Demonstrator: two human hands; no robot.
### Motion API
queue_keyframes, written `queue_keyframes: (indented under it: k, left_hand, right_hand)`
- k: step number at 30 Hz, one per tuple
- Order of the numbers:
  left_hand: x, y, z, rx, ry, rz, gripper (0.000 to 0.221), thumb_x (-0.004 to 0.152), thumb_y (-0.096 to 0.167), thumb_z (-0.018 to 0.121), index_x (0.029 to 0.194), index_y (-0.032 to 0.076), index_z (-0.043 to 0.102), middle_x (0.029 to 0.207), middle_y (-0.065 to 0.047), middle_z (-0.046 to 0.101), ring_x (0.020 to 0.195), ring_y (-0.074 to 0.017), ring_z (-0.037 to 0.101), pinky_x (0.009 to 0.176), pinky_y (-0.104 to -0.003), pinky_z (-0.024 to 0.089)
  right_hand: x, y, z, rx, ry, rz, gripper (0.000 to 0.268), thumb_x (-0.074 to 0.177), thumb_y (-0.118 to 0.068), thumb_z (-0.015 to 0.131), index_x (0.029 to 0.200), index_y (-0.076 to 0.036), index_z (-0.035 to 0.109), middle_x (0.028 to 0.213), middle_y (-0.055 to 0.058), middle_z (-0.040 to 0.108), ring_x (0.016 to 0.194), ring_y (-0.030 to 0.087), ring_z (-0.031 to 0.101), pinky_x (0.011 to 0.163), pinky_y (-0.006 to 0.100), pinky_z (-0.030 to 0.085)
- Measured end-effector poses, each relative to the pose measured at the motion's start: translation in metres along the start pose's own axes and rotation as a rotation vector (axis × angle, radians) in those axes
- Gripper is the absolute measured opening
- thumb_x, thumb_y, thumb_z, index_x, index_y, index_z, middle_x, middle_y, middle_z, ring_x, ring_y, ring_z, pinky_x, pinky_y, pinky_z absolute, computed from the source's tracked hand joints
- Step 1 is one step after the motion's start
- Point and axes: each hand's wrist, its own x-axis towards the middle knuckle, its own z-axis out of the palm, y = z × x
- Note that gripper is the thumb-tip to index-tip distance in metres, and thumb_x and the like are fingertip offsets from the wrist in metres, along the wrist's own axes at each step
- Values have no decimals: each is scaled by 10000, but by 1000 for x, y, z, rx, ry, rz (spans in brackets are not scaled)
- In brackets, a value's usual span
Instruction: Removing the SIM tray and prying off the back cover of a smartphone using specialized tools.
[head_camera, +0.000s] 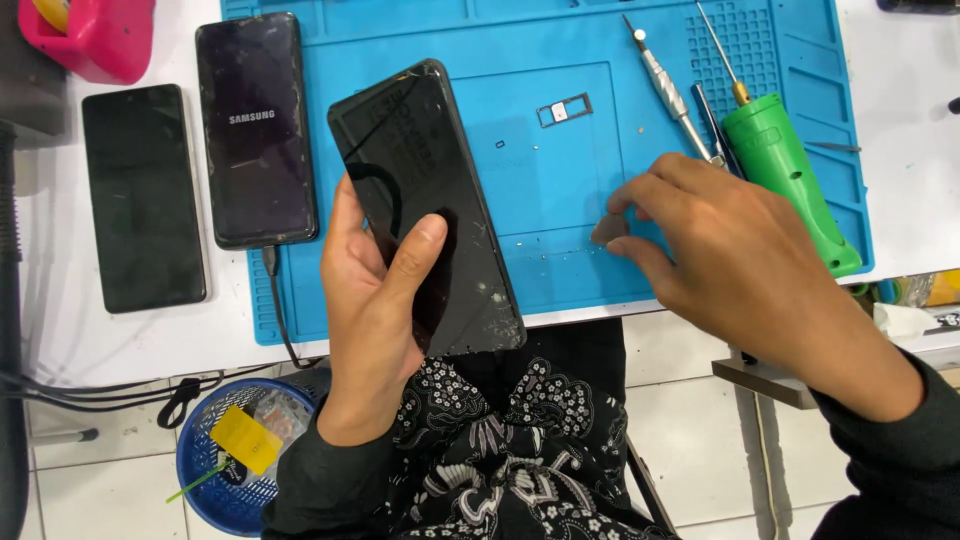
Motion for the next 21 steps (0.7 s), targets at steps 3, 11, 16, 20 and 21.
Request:
queue_keyframes:
  k: [3,11,16,20,21]
  left_hand:
    - [-1,3,2,-2,15,-22,634,946,156,677,1516,51,419,1499,-119,562,1370,-234,584,1143,-344,523]
    - [0,0,1,-46,10,-34,648,942,155,681,1524,53,416,1492,-117,568,1345,-239,601,1119,-353,540]
    - [0,0,0,-59,-3,-28,645,948,151,677,1527,49,413,1503,-121,562,1354,-245,601,1128,-357,539]
    - [0,-1,0,-40,-3,-11,652,949,146,676,1530,40,401,1525,-125,537,1387,-239,567,1165,-353,509]
    - [0,-1,0,-52,-12,-8,629,953,131,673,1521,41,417,1490,-122,570,1352,-242,599,1148,-356,527]
  right_hand:
    - [10,2,-5,125,-180,191,182,923,-266,733,1073,-169,701,1020,28,670,923,253,669,704,459,511]
    - [15,15,0,214,-195,118,185,861,-243,785,985,-147,687,957,17,682,860,228,654,727,415,481]
    - [10,9,0,296,-65,-141,337,864,-138,772,1183,-188,676,923,21,633,508,203,531,589,385,454]
    - [13,4,1,198,-143,-89,181,961,-283,679,1117,-191,694,954,5,680,770,216,654,623,430,503]
    - [14,3,1,184,-211,-5,212,966,-335,658,1135,-210,679,978,0,713,879,225,699,708,461,525]
